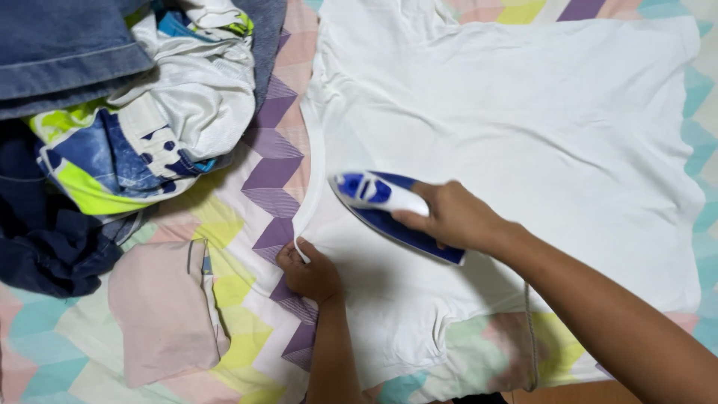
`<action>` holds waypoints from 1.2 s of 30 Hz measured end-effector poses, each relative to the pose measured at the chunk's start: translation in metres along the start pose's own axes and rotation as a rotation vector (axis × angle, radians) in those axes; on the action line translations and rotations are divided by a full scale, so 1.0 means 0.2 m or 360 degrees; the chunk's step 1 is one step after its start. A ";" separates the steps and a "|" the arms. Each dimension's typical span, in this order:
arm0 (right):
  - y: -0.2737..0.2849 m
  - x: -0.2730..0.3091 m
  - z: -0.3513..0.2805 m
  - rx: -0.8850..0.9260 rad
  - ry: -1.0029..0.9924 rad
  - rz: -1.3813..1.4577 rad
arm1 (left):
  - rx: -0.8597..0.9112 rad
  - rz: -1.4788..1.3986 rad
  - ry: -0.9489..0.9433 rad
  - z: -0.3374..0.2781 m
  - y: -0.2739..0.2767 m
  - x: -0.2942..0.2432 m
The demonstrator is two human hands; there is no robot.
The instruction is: Iron and fold a white t-shirt on a bed.
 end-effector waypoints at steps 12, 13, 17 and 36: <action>0.75 -0.68 -0.06 -0.1196 -0.0345 0.0423 | -0.0173 -0.0239 -0.0293 -0.01 -0.06 0.07; 0.69 -0.62 -0.09 -0.1211 -0.0347 0.0431 | -0.0166 -0.0245 -0.0306 0.00 -0.05 0.06; 0.45 -0.46 -0.15 -0.0813 -0.0212 0.0566 | -0.0185 -0.0066 -0.0349 -0.01 -0.05 0.02; 1.06 -1.10 -0.47 -0.1057 -0.0141 0.0779 | 0.0258 0.0935 -0.1342 -0.69 -0.70 -0.93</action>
Point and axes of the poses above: each hand's wrist, its own z-axis towards the middle knuckle, its own y-axis out of the back of the hand, x = y × z, the point moved 2 cm from there along z, towards the middle knuckle, and after that the axes turned 10 degrees about z, right-handed, at the moved point
